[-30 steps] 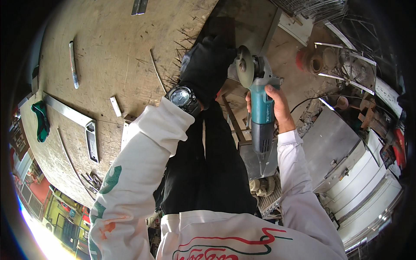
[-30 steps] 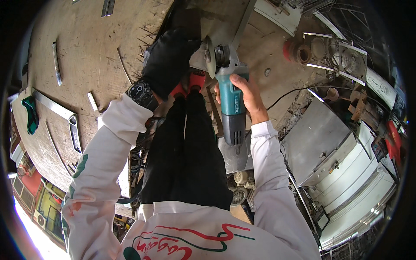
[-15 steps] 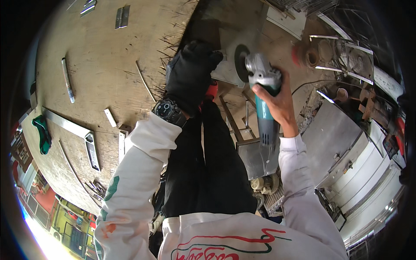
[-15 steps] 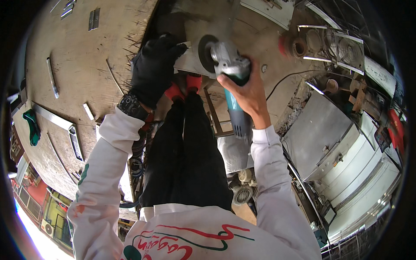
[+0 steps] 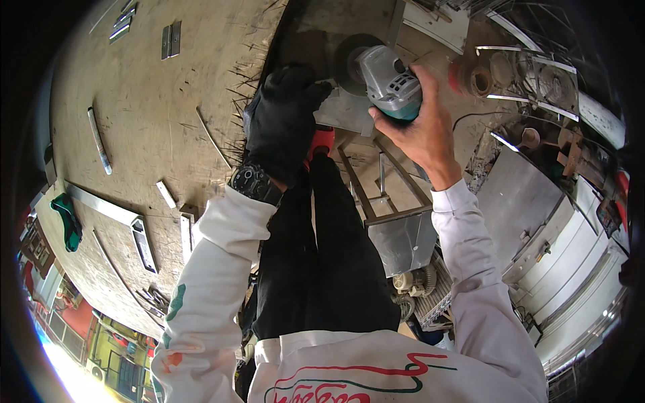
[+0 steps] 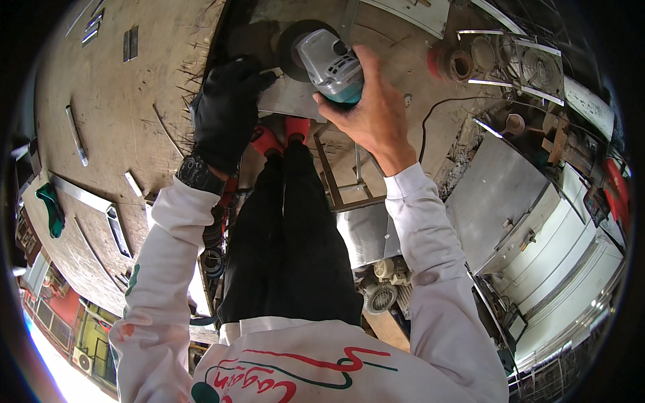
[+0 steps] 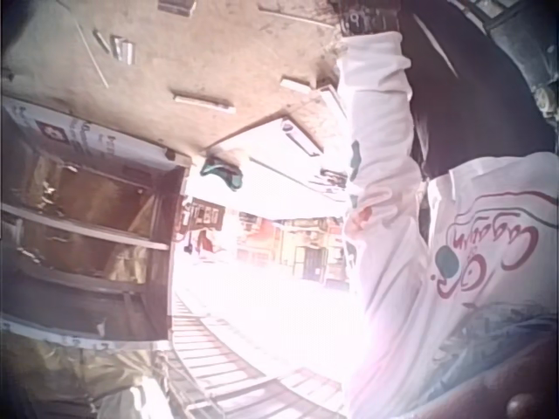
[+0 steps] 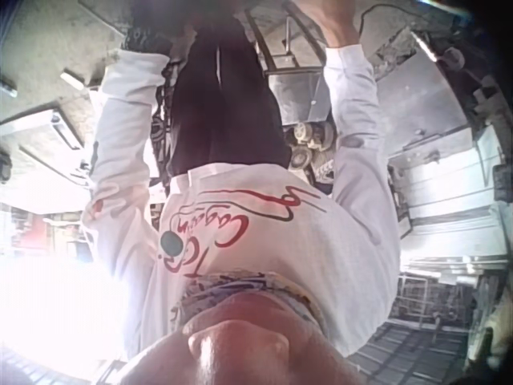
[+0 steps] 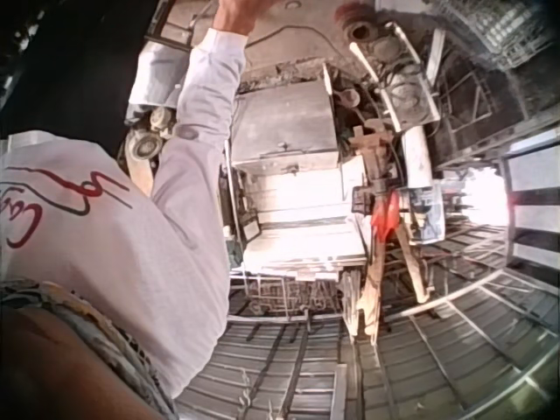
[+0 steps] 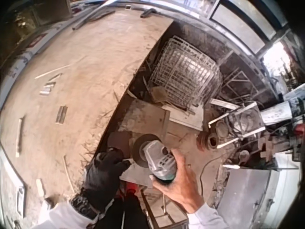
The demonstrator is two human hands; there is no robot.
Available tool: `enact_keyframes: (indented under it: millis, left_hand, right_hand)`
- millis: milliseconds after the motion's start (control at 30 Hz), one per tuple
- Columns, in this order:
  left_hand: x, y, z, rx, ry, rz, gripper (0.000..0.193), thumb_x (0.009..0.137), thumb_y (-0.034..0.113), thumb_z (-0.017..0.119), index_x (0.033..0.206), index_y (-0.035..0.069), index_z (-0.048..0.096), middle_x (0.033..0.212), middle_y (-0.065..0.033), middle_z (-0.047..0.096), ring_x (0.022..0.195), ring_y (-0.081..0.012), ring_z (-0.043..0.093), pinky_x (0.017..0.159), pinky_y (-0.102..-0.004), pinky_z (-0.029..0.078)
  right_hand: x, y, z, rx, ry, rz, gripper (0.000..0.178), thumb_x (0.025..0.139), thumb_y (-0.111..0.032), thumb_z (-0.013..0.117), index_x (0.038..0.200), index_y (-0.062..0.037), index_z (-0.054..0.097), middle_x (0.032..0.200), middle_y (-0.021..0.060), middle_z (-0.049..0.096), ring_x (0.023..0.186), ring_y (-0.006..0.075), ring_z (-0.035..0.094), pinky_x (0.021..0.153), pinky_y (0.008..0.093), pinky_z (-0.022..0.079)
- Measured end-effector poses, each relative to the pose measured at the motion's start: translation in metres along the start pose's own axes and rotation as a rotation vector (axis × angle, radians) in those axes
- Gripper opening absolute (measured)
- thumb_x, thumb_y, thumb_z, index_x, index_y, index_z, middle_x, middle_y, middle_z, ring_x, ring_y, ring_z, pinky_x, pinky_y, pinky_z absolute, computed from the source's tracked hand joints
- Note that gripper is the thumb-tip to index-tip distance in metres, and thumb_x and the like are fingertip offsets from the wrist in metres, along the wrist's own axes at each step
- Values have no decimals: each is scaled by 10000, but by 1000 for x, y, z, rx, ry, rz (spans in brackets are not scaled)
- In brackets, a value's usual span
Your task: The person measures a metal strip with a tape measure and marks it with a marker. Then they use an angle grinder to cut the metal strip and grind its edges. The person handles the metal pieces and tools on a workbench throughout the process.
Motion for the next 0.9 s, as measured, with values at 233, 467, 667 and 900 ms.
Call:
enact_keyframes:
  millis: [233,467,667,900]
  left_hand:
    - [3,-1,1,8,-38,-53,371,798,2,669,1068,204,822,1161,-55,723,1084,-319,681,890,-432,594]
    - [4,-3,4,-51,-48,-49,364,784,-18,677,1052,181,820,1156,-47,735,1094,-315,684,902,-419,595]
    - [5,-2,1,-67,3,-29,251,800,46,688,988,160,809,1036,-57,698,1009,-315,675,820,-457,576]
    - [8,9,-5,5,-36,-23,282,808,49,730,1062,154,793,1093,-71,686,1035,-335,665,849,-457,579]
  right_hand:
    - [0,2,5,15,-20,19,961,772,-280,977,1523,-96,406,1243,241,720,1083,415,747,916,494,602]
    - [1,-2,5,21,28,-48,955,775,-285,973,1522,-100,408,1227,239,728,1059,418,757,879,491,614]
    - [8,-6,3,-50,90,-133,948,772,-371,950,1510,-97,422,1172,207,744,926,421,769,753,495,632]
    - [8,3,-2,-9,120,-30,916,782,-358,946,1491,-95,428,1122,229,755,942,433,764,793,501,621]
Point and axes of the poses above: each hand's wrist, its own x-axis towards the middle knuckle, its own z-axis out of the palm, y = z × x, the point moved 8 cm from there along x, towards the middle knuckle
